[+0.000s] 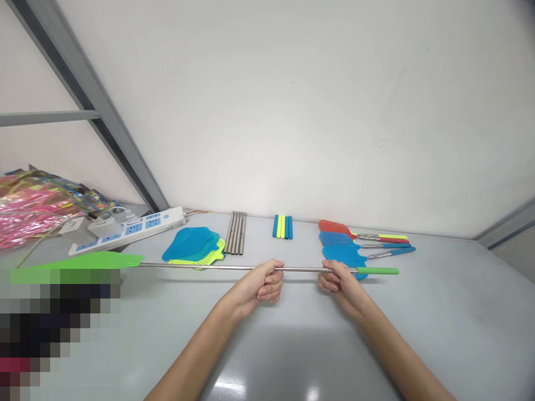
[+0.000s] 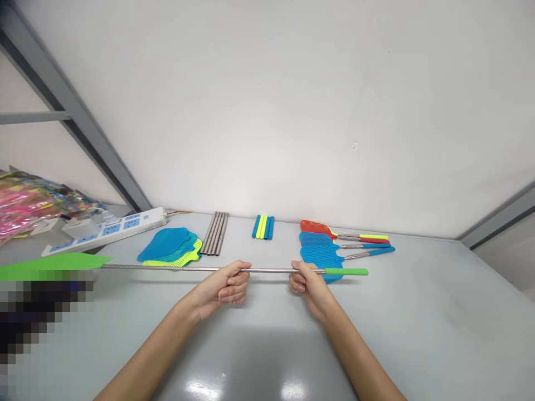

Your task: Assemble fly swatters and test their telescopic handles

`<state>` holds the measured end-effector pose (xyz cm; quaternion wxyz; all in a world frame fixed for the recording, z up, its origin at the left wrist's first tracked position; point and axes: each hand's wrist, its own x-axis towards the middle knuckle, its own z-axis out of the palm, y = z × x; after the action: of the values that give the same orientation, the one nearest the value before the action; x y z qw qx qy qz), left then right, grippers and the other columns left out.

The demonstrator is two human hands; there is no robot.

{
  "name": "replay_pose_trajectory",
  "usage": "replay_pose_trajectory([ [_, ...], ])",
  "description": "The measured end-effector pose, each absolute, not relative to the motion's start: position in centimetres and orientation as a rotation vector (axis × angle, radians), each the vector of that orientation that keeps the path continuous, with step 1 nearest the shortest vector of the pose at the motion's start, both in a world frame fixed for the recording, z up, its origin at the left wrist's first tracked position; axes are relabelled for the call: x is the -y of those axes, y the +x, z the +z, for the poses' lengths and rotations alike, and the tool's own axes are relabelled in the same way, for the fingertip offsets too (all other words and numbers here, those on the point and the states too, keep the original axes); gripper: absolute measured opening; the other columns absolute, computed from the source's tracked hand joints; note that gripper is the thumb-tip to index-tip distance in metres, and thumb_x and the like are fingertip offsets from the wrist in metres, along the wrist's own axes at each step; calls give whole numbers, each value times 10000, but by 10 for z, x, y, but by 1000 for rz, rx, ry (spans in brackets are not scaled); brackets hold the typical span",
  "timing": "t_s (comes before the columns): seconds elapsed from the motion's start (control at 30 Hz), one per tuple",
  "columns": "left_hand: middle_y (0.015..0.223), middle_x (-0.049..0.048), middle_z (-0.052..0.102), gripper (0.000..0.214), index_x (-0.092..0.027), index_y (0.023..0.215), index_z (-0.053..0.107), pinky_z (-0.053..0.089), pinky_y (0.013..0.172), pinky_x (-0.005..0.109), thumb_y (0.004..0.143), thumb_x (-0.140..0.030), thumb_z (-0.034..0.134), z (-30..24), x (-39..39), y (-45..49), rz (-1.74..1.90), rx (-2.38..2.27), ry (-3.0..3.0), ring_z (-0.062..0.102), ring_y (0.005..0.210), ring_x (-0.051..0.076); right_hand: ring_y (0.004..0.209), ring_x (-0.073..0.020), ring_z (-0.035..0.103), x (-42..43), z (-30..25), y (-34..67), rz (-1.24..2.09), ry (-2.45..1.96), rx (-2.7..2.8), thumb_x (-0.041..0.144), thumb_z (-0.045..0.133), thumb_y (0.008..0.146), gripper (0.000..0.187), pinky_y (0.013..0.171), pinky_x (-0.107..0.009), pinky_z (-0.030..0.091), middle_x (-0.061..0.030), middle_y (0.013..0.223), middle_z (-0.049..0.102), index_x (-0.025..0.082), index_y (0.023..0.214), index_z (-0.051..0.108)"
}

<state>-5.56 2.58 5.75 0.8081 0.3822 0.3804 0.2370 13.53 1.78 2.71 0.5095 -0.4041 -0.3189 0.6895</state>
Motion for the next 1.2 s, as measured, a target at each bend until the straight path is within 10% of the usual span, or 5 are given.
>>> replay_pose_trajectory([
  [1.2, 281, -88, 133, 411, -194, 412, 208, 255, 423, 212, 755, -336, 385, 64, -34, -72, 525, -825, 797, 100, 313, 58, 387, -70, 182, -22, 30, 153, 1580, -986, 959, 283, 475, 716, 403, 463, -252, 242, 77, 397, 146, 193, 420, 216],
])
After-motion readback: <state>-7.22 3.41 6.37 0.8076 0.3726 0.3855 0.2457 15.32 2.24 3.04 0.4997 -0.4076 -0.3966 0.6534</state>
